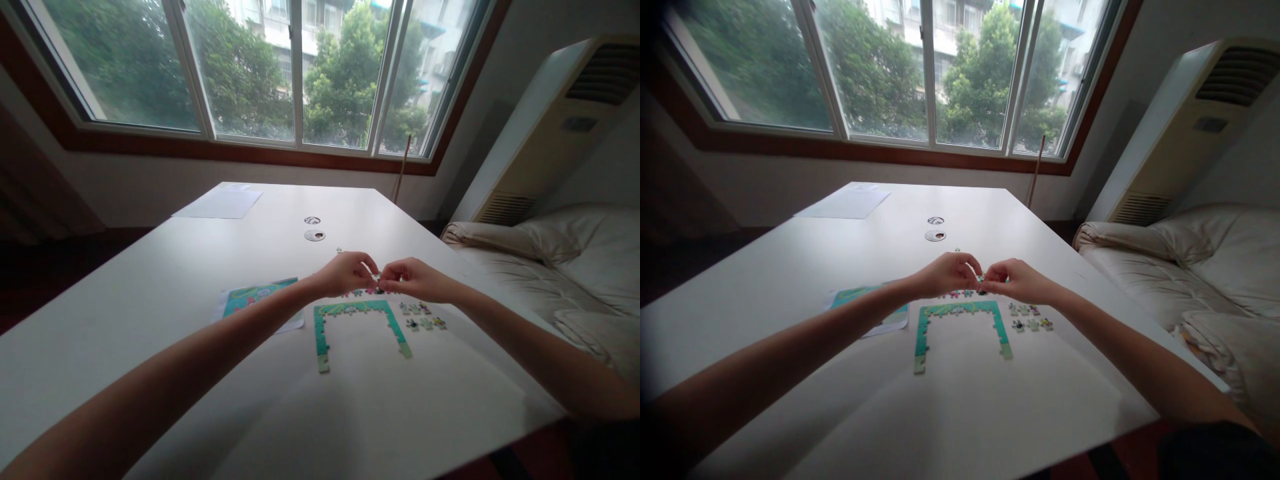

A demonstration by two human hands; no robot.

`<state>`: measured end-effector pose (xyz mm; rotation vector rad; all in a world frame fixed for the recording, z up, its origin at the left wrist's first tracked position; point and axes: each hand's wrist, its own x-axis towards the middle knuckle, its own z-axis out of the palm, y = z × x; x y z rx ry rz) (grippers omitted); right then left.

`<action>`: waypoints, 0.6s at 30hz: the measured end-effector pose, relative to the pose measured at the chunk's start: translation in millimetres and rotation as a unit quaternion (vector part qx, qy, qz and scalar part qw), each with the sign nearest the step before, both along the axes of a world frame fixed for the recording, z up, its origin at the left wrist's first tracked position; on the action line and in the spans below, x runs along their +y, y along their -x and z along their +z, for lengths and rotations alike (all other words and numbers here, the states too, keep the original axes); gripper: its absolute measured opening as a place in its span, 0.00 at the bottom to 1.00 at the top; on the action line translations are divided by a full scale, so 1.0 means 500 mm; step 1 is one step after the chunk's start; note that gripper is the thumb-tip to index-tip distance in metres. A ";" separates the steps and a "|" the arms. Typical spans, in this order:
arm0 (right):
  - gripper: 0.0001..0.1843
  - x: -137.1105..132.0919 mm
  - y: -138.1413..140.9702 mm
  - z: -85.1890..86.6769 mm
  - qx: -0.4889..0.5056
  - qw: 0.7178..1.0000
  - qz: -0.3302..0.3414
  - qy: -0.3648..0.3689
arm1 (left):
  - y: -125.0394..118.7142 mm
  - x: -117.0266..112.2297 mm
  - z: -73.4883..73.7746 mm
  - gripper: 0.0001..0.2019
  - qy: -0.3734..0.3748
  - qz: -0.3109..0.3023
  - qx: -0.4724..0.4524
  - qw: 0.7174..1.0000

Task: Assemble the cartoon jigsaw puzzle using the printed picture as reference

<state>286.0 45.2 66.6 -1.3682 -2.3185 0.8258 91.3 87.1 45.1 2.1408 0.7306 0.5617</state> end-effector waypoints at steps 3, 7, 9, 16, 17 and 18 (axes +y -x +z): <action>0.21 -0.021 -0.025 0.004 -0.052 0.997 0.022 0.046 | 0.013 0.030 0.000 0.09 -0.048 0.043 0.037 0.997; 0.22 -0.066 -0.065 -0.010 -0.100 0.985 0.032 0.138 | 0.039 0.102 -0.017 0.06 -0.118 0.137 0.107 0.978; 0.21 -0.086 -0.078 -0.023 -0.117 0.981 0.017 0.152 | 0.047 0.139 -0.033 0.07 -0.136 0.173 0.143 0.965; 0.18 -0.108 -0.091 -0.054 -0.219 0.972 -0.050 0.071 | 0.022 0.205 -0.085 0.14 -0.160 0.225 0.217 0.936; 0.18 -0.108 -0.092 -0.056 -0.230 0.970 -0.052 0.062 | 0.014 0.207 -0.089 0.14 -0.163 0.226 0.223 0.934; 0.18 -0.108 -0.092 -0.059 -0.237 0.968 -0.052 0.057 | 0.006 0.207 -0.091 0.14 -0.166 0.228 0.227 0.932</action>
